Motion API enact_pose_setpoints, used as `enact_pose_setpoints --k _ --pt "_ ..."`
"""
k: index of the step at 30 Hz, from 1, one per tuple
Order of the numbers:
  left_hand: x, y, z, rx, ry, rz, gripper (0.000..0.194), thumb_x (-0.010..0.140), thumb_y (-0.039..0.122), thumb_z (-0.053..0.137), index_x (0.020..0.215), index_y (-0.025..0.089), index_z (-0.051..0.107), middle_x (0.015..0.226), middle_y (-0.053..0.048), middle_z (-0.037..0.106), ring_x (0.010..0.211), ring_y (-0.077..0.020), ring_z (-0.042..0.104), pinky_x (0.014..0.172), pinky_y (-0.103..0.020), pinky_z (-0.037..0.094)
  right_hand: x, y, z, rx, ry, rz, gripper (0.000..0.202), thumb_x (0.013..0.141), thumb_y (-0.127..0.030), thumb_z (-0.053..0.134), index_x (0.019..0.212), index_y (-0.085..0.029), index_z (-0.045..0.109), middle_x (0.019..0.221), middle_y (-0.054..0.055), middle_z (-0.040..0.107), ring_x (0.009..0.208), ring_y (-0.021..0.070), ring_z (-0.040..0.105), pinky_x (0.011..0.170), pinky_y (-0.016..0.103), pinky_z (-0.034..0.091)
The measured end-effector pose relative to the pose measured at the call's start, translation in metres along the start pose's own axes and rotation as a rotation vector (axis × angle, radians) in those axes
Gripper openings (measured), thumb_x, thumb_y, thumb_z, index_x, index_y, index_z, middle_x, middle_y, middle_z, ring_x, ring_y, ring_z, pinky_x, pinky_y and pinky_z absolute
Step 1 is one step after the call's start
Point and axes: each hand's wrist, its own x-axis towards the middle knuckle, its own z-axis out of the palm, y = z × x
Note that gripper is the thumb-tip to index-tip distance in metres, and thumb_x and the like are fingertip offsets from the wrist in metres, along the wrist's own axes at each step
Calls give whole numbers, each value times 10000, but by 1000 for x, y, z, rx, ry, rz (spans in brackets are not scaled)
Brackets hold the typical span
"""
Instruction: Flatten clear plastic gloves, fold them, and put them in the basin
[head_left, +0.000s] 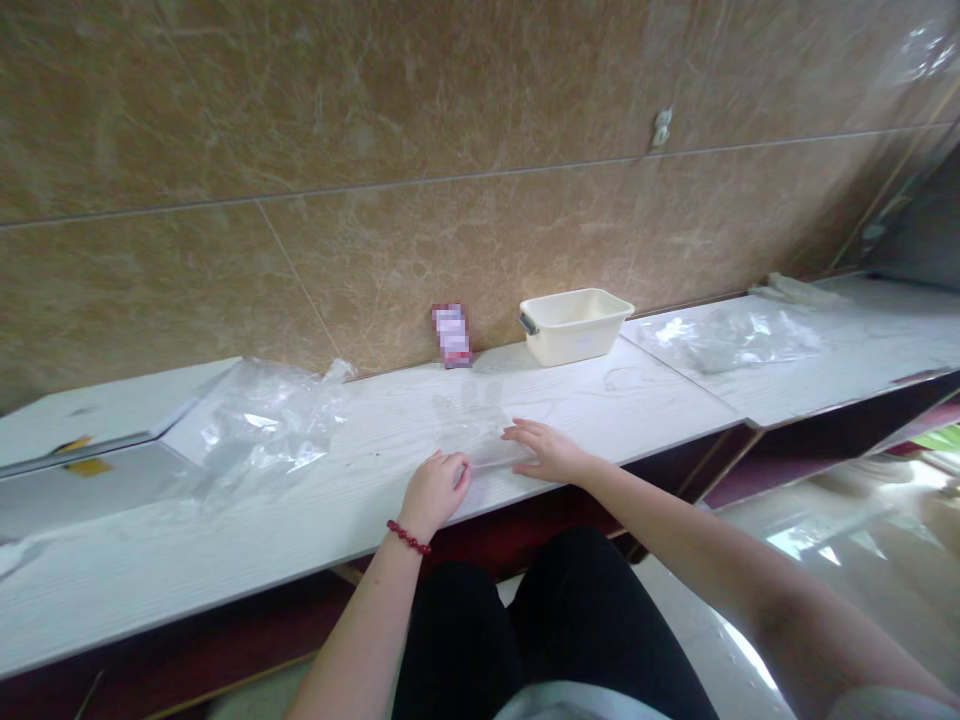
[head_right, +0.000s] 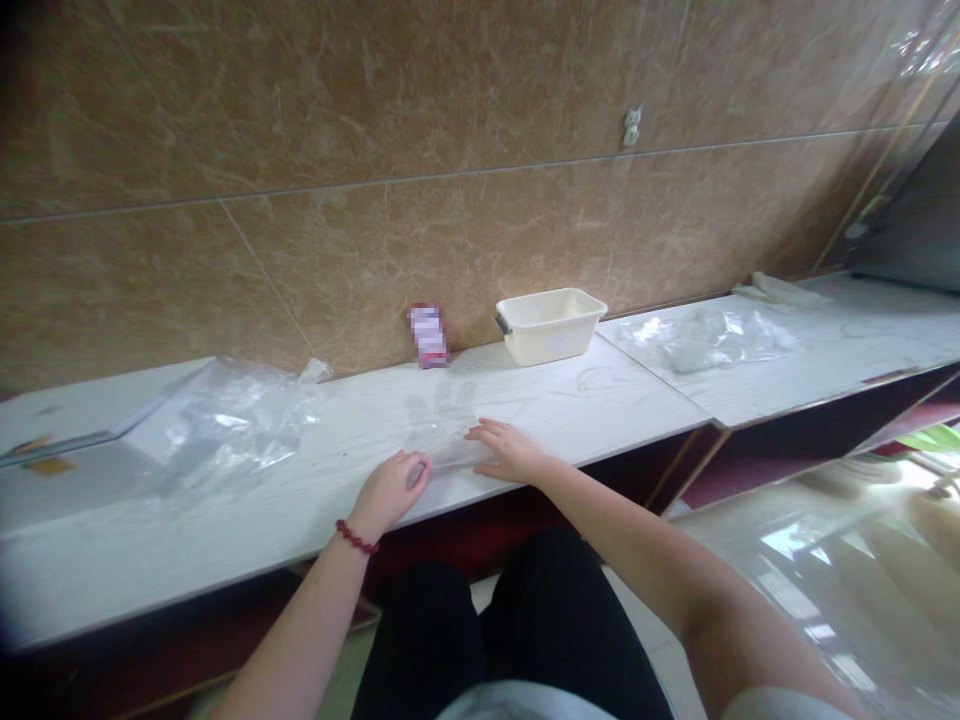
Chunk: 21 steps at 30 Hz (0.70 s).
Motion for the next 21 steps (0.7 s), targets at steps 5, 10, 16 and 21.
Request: enact_pose_setpoints --k 5,10,16,21 --pt "-12 8 -12 10 -34 36 172 761 206 389 816 211 552 754 -11 617 741 -149 562 849 -317 368 8 7 3 26 -108 -101 537 713 -302 530 1213 -172 383 1223 82 420 1208 195 225 951 339 265" --pt "-24 19 -27 -97 -100 59 182 761 219 402 835 223 568 804 -12 620 758 -152 565 732 -283 434 12 -8 -3 68 -249 -330 463 764 -249 448 1217 -176 386 1208 70 442 1209 172 225 976 338 206" --pt "-41 11 -32 -298 -178 222 326 739 317 470 1056 246 508 1060 6 571 1053 -171 457 941 -329 319 7 -24 -6 191 -287 -412 403 798 -191 380 1200 -190 405 1167 59 486 1129 131 369 971 311 222" --pt "-46 -11 -24 -360 -187 233 520 698 342 531 1188 233 394 1221 -21 442 1121 -172 391 985 -351 257 2 -35 -9 295 -284 -393 371 833 -228 336 1189 -167 421 1166 51 487 1129 110 368 984 282 214"
